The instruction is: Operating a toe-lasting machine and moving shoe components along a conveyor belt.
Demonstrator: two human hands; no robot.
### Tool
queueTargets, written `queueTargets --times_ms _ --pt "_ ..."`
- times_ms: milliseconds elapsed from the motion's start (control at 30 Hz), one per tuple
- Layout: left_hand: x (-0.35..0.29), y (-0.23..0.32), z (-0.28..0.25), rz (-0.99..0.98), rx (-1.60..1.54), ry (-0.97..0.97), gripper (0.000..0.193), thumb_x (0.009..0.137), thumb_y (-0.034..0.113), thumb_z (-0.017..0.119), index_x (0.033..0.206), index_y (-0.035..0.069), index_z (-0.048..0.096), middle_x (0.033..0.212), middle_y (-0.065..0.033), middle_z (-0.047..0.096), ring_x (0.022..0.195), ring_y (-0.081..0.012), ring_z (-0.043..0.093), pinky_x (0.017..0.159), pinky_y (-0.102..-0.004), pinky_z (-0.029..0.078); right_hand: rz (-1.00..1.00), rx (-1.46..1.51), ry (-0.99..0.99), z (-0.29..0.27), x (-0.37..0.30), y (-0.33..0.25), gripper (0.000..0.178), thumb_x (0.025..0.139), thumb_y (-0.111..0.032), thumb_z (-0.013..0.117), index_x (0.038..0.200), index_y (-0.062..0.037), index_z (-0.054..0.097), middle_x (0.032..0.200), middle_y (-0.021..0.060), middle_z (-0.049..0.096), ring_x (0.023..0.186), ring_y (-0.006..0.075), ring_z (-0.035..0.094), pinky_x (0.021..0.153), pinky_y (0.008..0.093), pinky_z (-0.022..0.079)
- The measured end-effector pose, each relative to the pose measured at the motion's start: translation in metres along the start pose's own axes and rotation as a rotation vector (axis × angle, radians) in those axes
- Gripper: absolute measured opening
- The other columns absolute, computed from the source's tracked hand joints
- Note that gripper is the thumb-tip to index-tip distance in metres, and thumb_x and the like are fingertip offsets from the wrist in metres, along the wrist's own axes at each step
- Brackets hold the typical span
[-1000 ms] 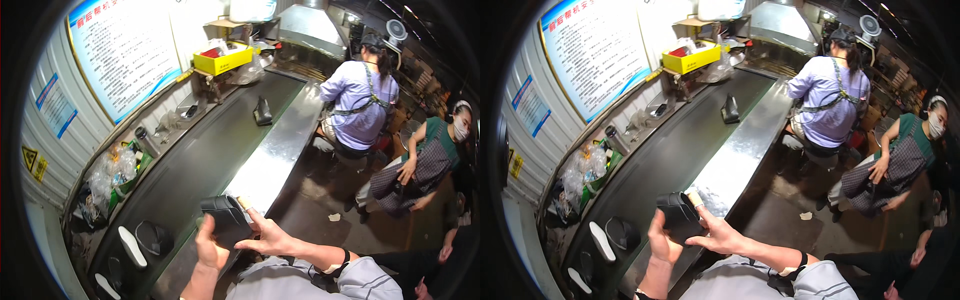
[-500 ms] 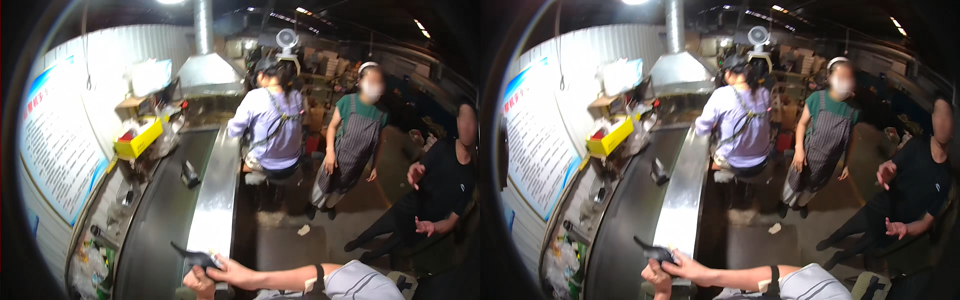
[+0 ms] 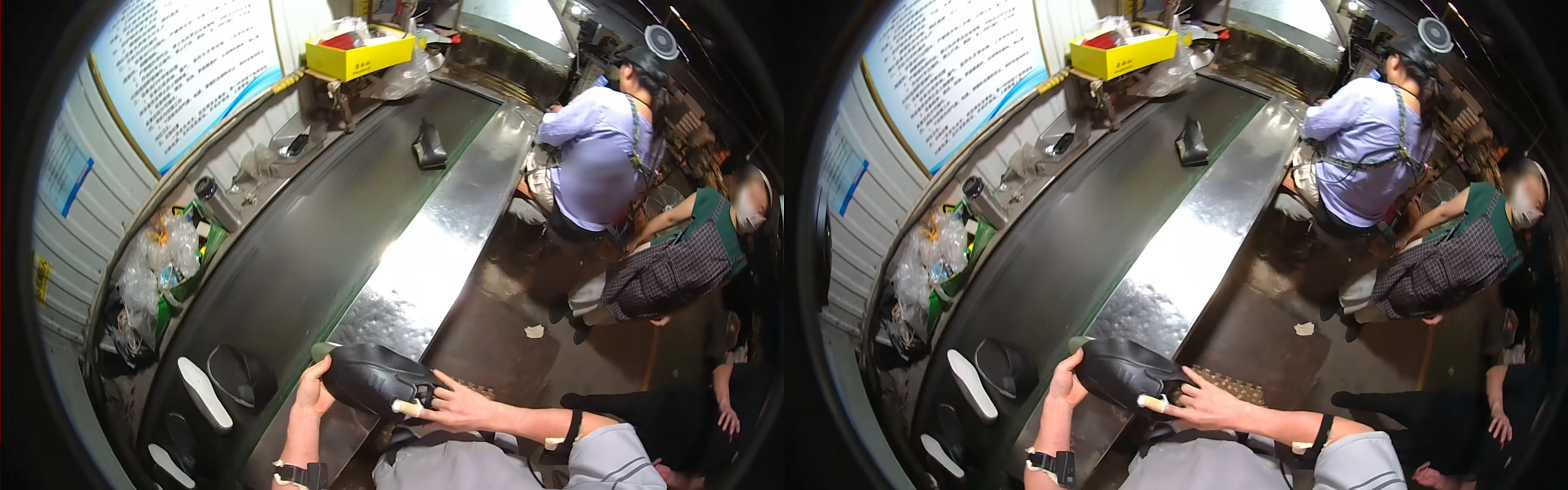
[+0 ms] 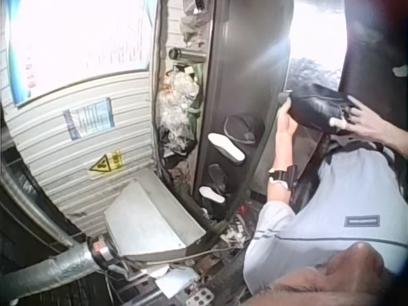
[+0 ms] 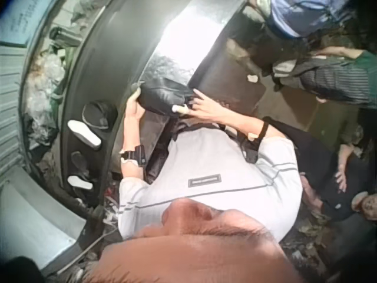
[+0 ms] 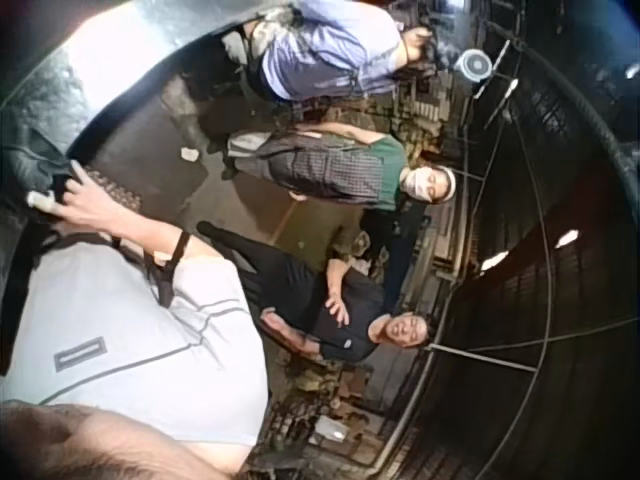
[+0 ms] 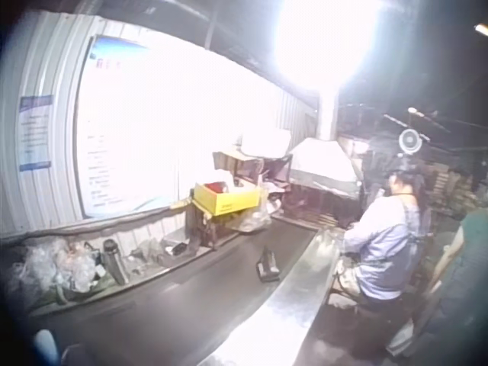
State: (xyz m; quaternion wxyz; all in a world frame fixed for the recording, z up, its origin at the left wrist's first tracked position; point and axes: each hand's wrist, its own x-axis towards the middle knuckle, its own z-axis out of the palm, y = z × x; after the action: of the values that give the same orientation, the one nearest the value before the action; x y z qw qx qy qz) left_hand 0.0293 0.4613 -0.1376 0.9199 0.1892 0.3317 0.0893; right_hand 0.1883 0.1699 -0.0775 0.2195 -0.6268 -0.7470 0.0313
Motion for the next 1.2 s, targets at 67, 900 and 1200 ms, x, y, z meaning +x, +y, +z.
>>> queueTargets --times_ms 67,900,1200 --pt "-0.004 -0.002 -0.006 0.034 0.179 0.065 0.033 0.098 0.022 0.062 0.117 -0.005 0.063 0.116 -0.016 0.068 0.105 -0.0281 0.066 0.096 -0.0412 0.051 0.021 0.048 -0.054 0.022 -0.019 0.0 0.044 0.088 -0.027 0.068 0.128 -0.0111 0.058 0.069 0.0031 0.053 0.08 0.0226 0.054 0.116 0.0615 0.03" --pt "0.068 -0.002 -0.108 0.806 0.787 0.567 0.023 0.086 0.014 0.071 0.086 -0.008 0.068 0.08 -0.0091 0.07 0.075 -0.0174 0.062 0.073 -0.0329 0.05 0.304 0.571 0.305 0.159 -0.005 0.036 0.08 0.086 -0.027 0.075 0.15 0.0007 0.035 0.148 0.0241 0.04 0.139 0.0396 0.038 0.118 0.0444 0.028" --pt "0.135 -0.023 0.052 0.66 0.986 0.462 0.041 0.09 0.025 0.075 0.105 -0.012 0.068 0.1 -0.016 0.071 0.088 -0.0249 0.063 0.082 -0.0391 0.052 0.216 0.682 0.218 0.08 -0.026 0.027 0.094 0.087 -0.025 0.073 0.158 -0.0021 0.015 0.151 0.0258 0.04 0.135 0.0377 0.045 0.109 0.0439 0.038"
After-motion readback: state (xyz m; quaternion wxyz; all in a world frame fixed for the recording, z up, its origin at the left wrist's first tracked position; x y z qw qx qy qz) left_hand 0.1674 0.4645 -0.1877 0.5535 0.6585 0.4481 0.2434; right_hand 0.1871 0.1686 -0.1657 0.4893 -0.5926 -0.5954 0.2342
